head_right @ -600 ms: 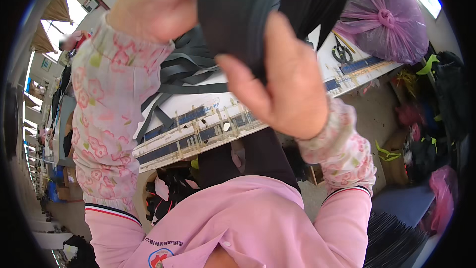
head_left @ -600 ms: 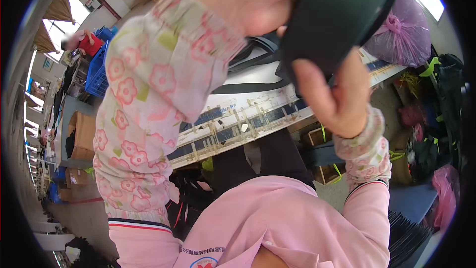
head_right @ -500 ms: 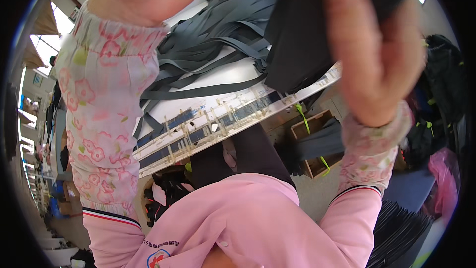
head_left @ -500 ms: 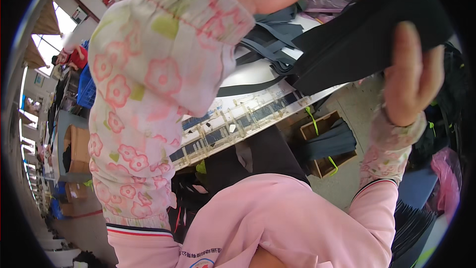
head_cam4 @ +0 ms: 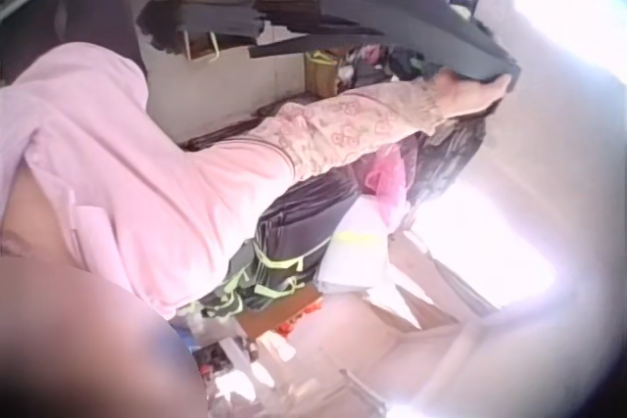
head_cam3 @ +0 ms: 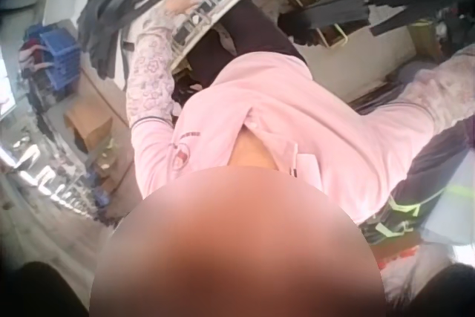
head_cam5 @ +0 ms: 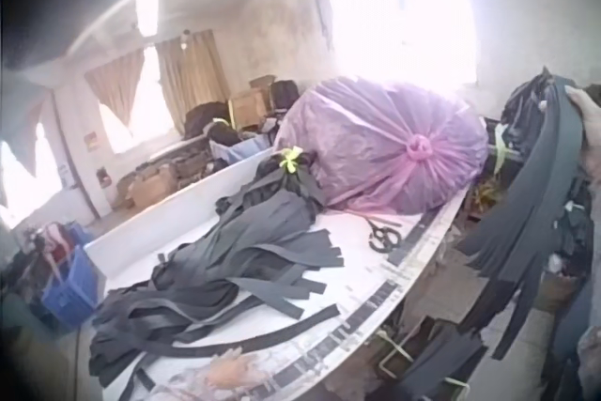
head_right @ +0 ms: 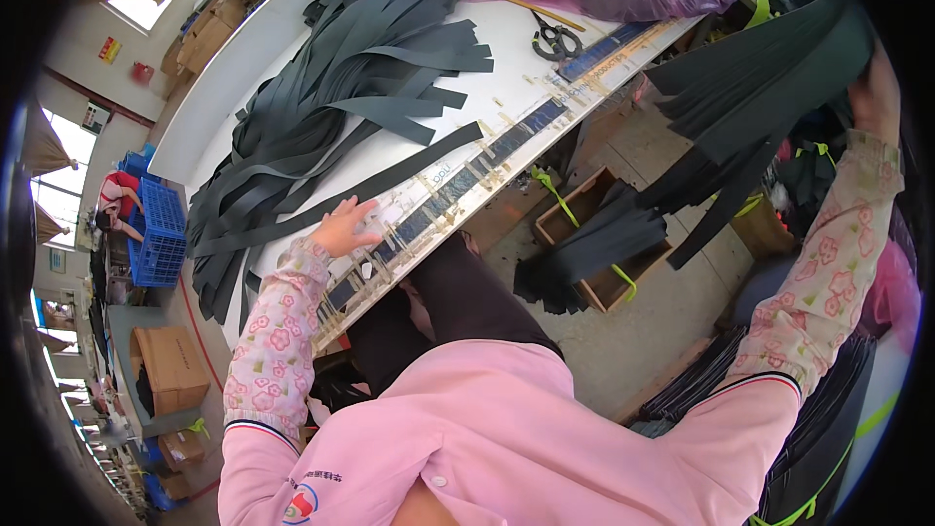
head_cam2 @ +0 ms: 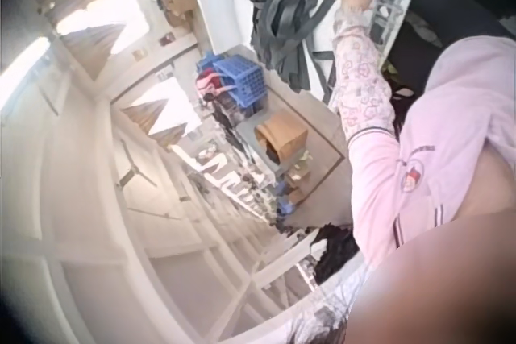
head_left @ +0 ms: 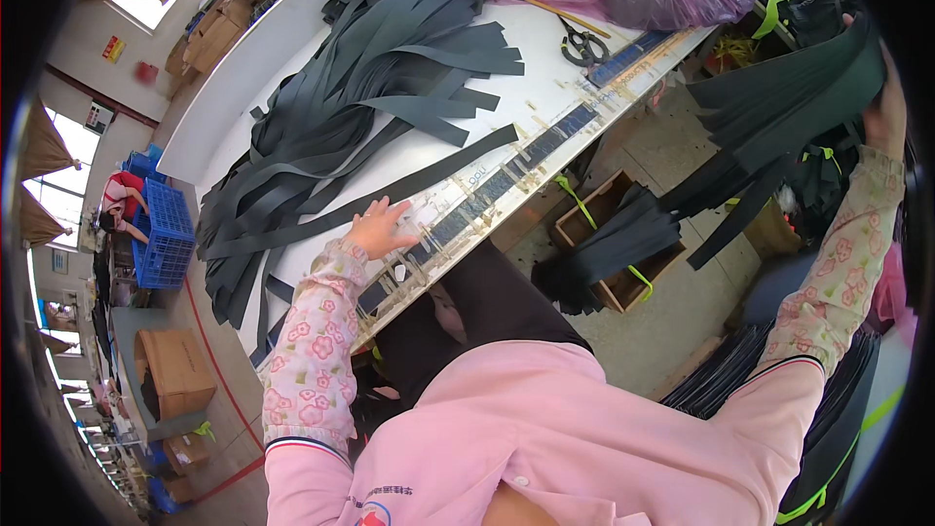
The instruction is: The recorder sorts and aligns a large quantity of dark grey fabric straps on a workbench.
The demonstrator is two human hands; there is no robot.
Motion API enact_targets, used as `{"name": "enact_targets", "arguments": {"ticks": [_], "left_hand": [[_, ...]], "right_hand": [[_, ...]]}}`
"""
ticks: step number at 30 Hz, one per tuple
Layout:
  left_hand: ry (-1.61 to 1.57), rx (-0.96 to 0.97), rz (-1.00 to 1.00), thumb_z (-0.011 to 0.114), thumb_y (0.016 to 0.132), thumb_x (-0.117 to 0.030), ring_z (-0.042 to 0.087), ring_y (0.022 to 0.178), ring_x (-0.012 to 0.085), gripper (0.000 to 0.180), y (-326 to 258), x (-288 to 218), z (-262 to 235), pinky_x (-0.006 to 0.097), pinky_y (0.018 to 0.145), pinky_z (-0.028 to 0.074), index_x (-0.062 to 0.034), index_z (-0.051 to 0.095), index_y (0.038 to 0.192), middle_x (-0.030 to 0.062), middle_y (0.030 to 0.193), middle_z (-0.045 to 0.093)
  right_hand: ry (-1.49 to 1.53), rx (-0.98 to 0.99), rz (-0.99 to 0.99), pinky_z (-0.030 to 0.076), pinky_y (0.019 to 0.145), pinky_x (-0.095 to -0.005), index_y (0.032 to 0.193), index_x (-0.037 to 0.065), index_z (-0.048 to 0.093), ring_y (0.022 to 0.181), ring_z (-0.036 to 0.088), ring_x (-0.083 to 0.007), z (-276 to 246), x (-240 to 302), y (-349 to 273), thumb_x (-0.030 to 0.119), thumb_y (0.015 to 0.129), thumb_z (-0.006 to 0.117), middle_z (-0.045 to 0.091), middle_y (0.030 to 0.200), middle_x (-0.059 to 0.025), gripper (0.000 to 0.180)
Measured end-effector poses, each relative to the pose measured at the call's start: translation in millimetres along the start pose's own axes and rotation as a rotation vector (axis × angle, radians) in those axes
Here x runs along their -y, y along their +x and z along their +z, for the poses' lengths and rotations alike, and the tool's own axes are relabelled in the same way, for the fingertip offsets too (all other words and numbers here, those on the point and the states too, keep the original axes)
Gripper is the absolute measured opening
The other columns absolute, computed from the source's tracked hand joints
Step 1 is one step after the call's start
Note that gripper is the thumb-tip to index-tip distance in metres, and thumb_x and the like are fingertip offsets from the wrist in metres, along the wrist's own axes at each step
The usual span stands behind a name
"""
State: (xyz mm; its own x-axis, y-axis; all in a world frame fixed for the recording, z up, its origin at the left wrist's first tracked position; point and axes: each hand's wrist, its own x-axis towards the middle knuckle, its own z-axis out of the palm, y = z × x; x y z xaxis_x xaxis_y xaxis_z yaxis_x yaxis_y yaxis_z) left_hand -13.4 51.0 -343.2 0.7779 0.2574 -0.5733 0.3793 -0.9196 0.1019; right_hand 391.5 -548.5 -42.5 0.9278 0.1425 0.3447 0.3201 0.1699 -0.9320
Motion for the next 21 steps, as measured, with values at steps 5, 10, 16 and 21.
{"name": "enact_targets", "arguments": {"ticks": [5,10,16,21], "left_hand": [[-0.156,-0.185,0.105,0.068,0.090,-0.050,0.026,0.149,0.0418,0.078,1.9,56.9,30.9,0.044,0.120,0.028,-0.0132,0.040,0.153,0.0239,0.162,0.026],[-0.213,-0.186,0.097,0.069,0.090,-0.047,0.026,0.149,0.0432,0.076,-3.2,47.9,28.0,0.045,0.120,0.027,-0.0131,0.041,0.152,0.0241,0.161,0.026],[-0.226,-0.236,0.128,0.068,0.091,-0.046,0.027,0.147,0.0444,0.074,-2.0,52.3,29.2,0.047,0.120,0.026,-0.0130,0.043,0.151,0.0260,0.160,0.028],[-0.210,-0.313,0.195,0.068,0.090,-0.045,0.034,0.143,0.0452,0.068,13.3,51.5,38.1,0.048,0.118,0.029,-0.0118,0.048,0.146,0.0258,0.157,0.034]], "right_hand": [[0.102,-0.078,0.216,0.052,0.096,-0.0368,0.124,-0.006,0.059,0.107,0.066,-0.0248,49.0,-94.9,-80.7,0.027,0.104,0.046,0.069,0.121,-0.0166,0.041],[0.242,-0.242,0.554,0.057,0.082,-0.0368,0.105,-0.005,0.064,0.086,0.071,-0.0252,85.3,-304.8,-241.6,0.020,0.098,0.054,0.072,0.097,-0.0153,0.028],[0.356,-0.422,1.261,0.059,0.077,-0.0509,0.113,0.003,0.062,0.083,0.071,-0.0313,144.0,-515.1,-426.3,0.023,0.095,0.058,0.072,0.100,-0.0136,0.028],[0.372,-0.338,1.312,0.055,0.094,-0.0554,0.133,-0.005,0.050,0.109,0.066,-0.0376,153.3,-562.2,-491.5,0.025,0.100,0.052,0.063,0.126,-0.0203,0.045]]}}
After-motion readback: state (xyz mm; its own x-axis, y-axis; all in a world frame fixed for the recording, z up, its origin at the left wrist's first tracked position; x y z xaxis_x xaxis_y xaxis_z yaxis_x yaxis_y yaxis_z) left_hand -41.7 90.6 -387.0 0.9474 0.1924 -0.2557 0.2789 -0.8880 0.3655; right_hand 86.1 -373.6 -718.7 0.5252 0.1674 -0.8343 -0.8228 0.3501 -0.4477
